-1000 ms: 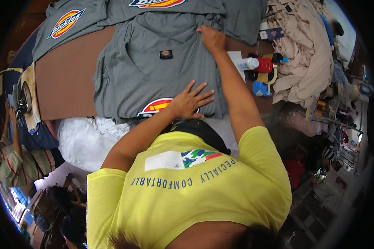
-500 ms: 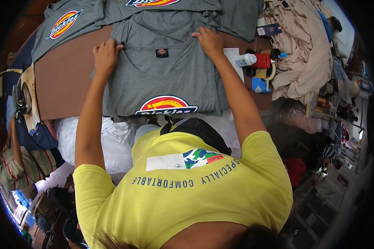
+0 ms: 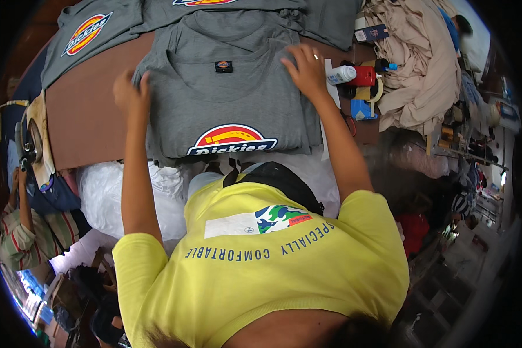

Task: The person picks up a grey t-shirt from a stack, smooths it out on the table, and folds the bottom edge upward. They use shears to trim loose threads, then fold the sleeves and sides inward to complete the fold.

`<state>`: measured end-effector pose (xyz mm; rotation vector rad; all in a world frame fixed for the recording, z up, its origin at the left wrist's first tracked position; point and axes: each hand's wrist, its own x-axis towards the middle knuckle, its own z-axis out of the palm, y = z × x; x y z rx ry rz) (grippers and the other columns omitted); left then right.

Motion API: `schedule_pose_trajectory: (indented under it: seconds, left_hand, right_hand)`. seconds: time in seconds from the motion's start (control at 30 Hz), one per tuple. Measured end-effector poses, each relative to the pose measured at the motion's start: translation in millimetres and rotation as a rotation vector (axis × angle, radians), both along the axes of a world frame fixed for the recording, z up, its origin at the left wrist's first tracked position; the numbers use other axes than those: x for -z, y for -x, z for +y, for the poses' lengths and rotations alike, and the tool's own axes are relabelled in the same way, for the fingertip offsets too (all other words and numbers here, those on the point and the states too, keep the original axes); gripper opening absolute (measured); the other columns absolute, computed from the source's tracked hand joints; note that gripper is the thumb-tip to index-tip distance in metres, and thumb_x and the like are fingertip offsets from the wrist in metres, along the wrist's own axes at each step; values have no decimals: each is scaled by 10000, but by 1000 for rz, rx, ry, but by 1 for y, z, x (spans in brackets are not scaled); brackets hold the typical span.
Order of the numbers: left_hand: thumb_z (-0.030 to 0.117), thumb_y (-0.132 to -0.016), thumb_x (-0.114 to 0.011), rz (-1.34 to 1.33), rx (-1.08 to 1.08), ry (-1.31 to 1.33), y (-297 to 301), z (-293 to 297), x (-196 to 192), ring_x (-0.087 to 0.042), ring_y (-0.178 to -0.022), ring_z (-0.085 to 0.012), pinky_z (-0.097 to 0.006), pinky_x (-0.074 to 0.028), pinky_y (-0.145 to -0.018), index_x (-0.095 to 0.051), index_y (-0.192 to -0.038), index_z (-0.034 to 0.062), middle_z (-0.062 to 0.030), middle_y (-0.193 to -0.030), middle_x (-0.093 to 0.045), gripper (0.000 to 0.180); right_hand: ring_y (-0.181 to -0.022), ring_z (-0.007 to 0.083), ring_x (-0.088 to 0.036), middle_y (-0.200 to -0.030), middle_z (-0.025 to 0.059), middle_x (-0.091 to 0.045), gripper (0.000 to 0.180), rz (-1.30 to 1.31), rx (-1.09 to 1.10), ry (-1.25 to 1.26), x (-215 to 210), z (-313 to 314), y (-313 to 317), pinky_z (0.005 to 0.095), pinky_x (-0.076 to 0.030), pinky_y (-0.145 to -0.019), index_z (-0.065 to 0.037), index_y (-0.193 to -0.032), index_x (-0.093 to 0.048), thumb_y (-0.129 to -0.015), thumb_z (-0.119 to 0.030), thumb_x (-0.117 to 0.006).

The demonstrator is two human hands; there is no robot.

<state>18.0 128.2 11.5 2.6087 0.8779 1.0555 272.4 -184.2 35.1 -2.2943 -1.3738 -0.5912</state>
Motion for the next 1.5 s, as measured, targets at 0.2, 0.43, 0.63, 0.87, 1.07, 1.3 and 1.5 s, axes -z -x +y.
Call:
schedule_pose_trajectory:
  seconds: [0.2, 0.43, 0.63, 0.87, 1.07, 1.3, 1.5]
  left_hand:
    - [227, -794, -669, 178, -4, 194, 163, -102, 35, -411, -973, -302, -394, -325, -850, -524, -960, -5, -147, -978, -483, 320]
    - [216, -790, -682, 285, 126, 516, 192, -115, 80, -487, -922, -274, -327, -393, -814, -554, -914, -15, -177, -1056, -496, 292]
    - [77, -841, -591, -158, 174, 1380, 223, -67, 57, -522, -750, -71, -230, -426, -697, -563, -804, 47, -6, -828, -591, 55]
    - [160, -847, -630, -257, 160, 1537, 229, -51, 49, -521, -694, -66, -232, -459, -676, -554, -781, 68, 16, -759, -565, 137]
    - [141, -835, -645, -401, 17, 1598, 230, -52, 50, -550, -694, -83, -243, -471, -667, -546, -824, 85, 2, -758, -573, 114]
    - [50, -816, -627, -303, -62, 1469, 235, -55, 62, -558, -721, -98, -238, -454, -649, -526, -943, 70, -16, -808, -601, 164]
    - [1, -789, -562, 63, -21, 139, 171, -102, 30, -533, -982, -271, -394, -401, -871, -543, -1009, 10, -137, -1053, -567, 221]
  right_hand:
    - [-688, 126, -572, -883, 65, -613, 199, 1040, 205, 170, 5, -168, 107, 245, -454, -621, -69, -993, -611, -817, -160, -627]
    - [-825, 159, -600, -974, 79, -613, 346, 1136, 321, 1, 43, -200, 158, 279, -475, -744, -74, -1082, -579, -762, -146, -692]
    - [-839, 191, -602, -974, 100, -612, 400, 1164, 264, -100, 72, -201, 164, 299, -477, -753, 0, -1026, -566, -721, -188, -744]
    - [-773, 115, -561, -820, 49, -612, 301, 1182, 335, -58, 75, -210, 152, 257, -458, -690, 19, -885, -603, -705, -166, -759]
    - [-685, 58, -494, -771, 4, -570, 196, 1335, 325, -305, 58, -222, 156, 196, -399, -618, -10, -836, -615, -719, -108, -738]
    - [-672, 84, -521, -753, 11, -563, 203, 1444, 409, -435, 59, -217, 170, 187, -403, -626, -35, -928, -578, -747, -15, -667]
    - [-905, 244, -584, -939, 95, -603, 187, 604, 443, -117, 52, -166, 183, 330, -446, -775, -27, -967, -576, -781, -4, -576]
